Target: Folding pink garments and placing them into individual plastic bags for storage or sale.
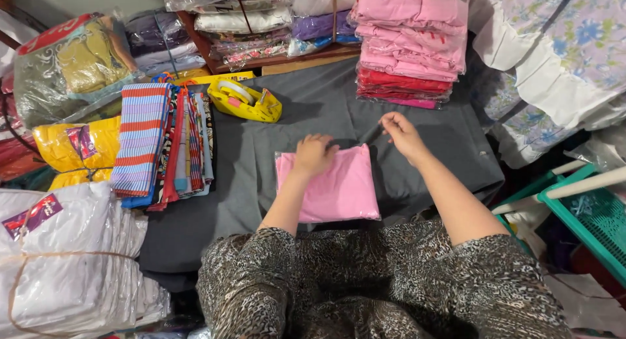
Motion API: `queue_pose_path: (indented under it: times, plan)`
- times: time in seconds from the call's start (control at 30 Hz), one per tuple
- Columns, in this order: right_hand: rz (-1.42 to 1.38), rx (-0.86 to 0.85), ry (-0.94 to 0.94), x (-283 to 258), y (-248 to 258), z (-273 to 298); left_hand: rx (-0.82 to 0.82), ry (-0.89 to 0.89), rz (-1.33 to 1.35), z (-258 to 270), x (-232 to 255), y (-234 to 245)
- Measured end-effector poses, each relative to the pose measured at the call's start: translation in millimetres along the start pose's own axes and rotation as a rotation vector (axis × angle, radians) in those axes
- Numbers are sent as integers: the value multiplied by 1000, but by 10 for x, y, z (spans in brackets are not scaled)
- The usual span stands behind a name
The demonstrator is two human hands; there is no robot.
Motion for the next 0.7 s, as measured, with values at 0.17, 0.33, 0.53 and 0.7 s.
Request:
queue_pose_path:
  times: [0.17,0.33,0.53,0.7]
  plan:
    - [-8,-204,-55,-165,-120,15,-38,-20,99,-63,326,-107]
    - [-15,-444,-73,-159,-346,-4,-47,6,142,-256,248,-357]
    - [256,-619,34,-196,-352,-82,-146,19,345,-314,211,-359]
    - [518,-584,100,-159,-265,-107,-143,13,430,-343,134,-441]
Point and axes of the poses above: each hand's wrist, its own z-axis away from the middle knuckle, its own y-axis out of the back of the hand, x = y × z, the point moved 3 cm from there along -z, towards the middle knuckle, and after that the axes turned 4 degrees about -x, right-handed, at the moved point
